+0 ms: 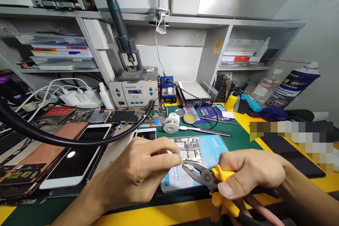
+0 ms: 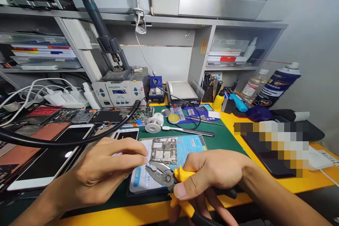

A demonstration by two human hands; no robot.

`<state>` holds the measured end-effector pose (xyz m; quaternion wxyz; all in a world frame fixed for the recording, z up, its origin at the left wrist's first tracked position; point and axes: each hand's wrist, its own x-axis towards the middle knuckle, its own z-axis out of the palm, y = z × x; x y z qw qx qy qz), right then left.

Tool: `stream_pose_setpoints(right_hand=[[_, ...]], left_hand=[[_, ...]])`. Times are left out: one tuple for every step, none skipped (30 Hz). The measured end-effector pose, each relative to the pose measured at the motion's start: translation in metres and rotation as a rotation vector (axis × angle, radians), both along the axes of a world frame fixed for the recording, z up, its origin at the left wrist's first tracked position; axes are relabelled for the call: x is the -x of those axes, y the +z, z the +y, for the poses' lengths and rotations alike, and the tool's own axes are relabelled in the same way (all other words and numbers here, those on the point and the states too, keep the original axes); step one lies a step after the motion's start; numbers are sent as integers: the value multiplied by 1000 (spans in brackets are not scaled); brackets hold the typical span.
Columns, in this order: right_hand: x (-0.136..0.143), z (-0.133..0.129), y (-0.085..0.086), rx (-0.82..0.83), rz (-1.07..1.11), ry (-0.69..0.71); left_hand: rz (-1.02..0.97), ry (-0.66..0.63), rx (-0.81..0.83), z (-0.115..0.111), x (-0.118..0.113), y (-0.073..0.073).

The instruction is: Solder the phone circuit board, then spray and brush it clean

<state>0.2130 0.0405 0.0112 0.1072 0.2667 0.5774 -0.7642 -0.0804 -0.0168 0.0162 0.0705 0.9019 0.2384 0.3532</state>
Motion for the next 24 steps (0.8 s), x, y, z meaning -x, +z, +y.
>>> stream_pose_setpoints(right_hand=[[1, 1, -3, 44, 7, 11], [1, 3, -6, 89, 11, 30], [1, 5, -9, 121, 14, 49], [1, 7, -12, 137, 9, 72], [1, 8, -14, 138, 0, 93], [1, 10, -14, 134, -3, 109], [1, 11, -14, 129, -2, 118], [1, 11, -14, 124, -1, 124], [0, 10, -13, 116, 0, 116], [0, 9, -12, 109, 4, 94], [0, 7, -12, 101, 10, 61], [0, 5, -12, 94, 17, 26], [0, 3, -12, 88, 24, -6], [0, 1, -12, 85, 29, -25], [0, -1, -12, 82, 35, -32], [1, -2, -12, 82, 39, -27], [1, -2, -11, 82, 41, -18], [1, -3, -10, 81, 43, -7], [1, -2, -9, 79, 45, 5], [2, -2, -8, 77, 46, 16], [2, -2, -6, 78, 46, 27], [3, -1, -4, 81, 44, 38], [4, -1, -3, 84, 40, 42], [5, -1, -1, 88, 34, 42]], left_hand=[[9, 2, 2, -1, 0, 0], [17, 2, 0, -1, 0, 1], [24, 3, -3, -2, 0, 1], [31, 2, -4, -2, 0, 1], [33, 0, -3, -3, 0, 1], [36, -3, 3, -3, 0, 0], [34, -10, 9, -3, 0, 0], [29, -17, 12, -3, 0, -1], [21, -26, 12, -2, -1, -3], [12, -33, 6, -2, -2, -4], [-3, -39, -4, -2, -3, -4], [-19, -44, -18, -2, -4, -5], [-35, -46, -31, -1, -5, -4], [-43, -40, -37, -1, -6, -4], [-48, -30, -46, -2, -6, -3], [-50, -14, -54, -2, -7, -1], [-49, 1, -62, -2, -7, 0], [-47, 15, -68, -3, -7, 1], [-42, 25, -75, -3, -7, 2], [-40, 29, -77, -3, -7, 2], [-39, 26, -75, -3, -7, 2], [-36, 20, -64, -3, -6, 1], [-37, 9, -50, -3, -6, 0], [-41, -6, -35, -3, -6, -1]])
